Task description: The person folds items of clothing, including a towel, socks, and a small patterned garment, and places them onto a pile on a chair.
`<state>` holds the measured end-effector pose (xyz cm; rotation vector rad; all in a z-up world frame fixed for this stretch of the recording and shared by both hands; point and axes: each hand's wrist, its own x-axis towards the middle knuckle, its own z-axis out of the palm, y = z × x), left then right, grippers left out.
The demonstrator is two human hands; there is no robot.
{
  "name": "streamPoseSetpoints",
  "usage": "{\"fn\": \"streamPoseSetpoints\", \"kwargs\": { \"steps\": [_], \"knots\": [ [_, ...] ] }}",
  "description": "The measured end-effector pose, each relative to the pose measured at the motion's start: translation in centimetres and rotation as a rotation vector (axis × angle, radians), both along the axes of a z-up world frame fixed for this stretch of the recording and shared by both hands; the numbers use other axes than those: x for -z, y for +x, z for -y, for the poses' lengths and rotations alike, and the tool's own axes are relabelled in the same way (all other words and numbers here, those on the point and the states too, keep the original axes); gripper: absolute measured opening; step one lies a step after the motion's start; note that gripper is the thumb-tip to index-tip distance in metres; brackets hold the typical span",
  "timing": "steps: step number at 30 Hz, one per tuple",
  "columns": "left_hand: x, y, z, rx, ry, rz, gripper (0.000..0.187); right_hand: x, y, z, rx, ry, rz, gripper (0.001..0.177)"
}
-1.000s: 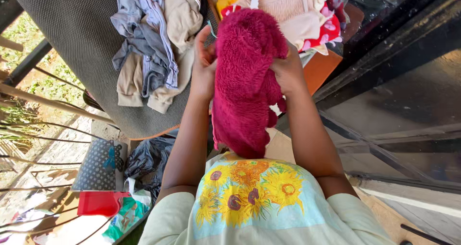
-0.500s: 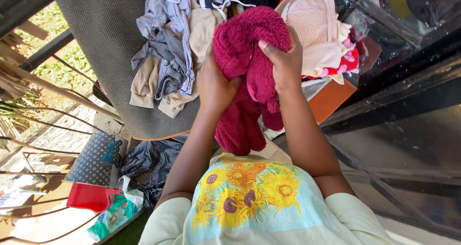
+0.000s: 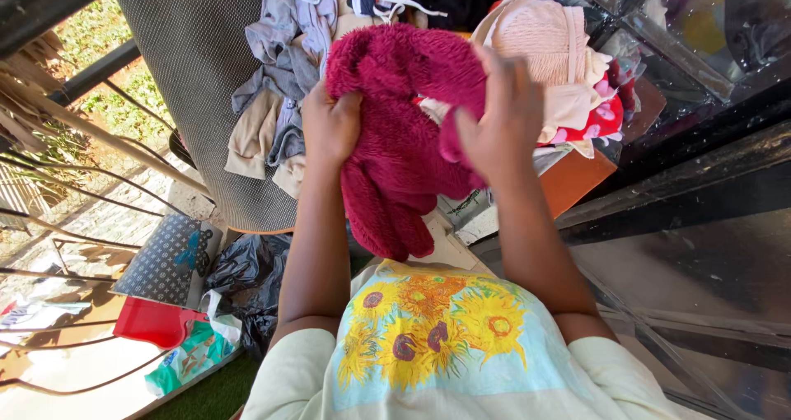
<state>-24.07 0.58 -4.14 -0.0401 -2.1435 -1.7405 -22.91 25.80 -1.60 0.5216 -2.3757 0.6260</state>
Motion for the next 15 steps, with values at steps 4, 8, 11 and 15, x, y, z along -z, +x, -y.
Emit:
{"fn": "streamPoseSetpoints", "kwargs": {
  "steps": [4, 8, 11, 15],
  "knots": [
    [-3.3, 1.3, -3.6, -0.159, -0.175, 0.159, 0.036, 2.0, 0.6, 2.9, -0.179, -0.093, 0.091, 0.103],
    [-5.1, 3.5, -6.4, -0.108, -0.478, -0.353, 0.062, 2.7, 0.8, 3.4, -0.581, -0.549, 0.23, 0.117],
    [-7.3, 5.0, -6.4, 0.413, -0.075, -0.361, 0.061, 2.2, 0.6, 2.7, -0.767, -1.065, 0.45, 0.094],
    [-9.5, 5.0, -8.1, 0.406, -0.486, -0.501, 0.064, 1.8, -3.9, -0.2, -0.683, -1.69, 0.32, 0.05]
  ]
}}
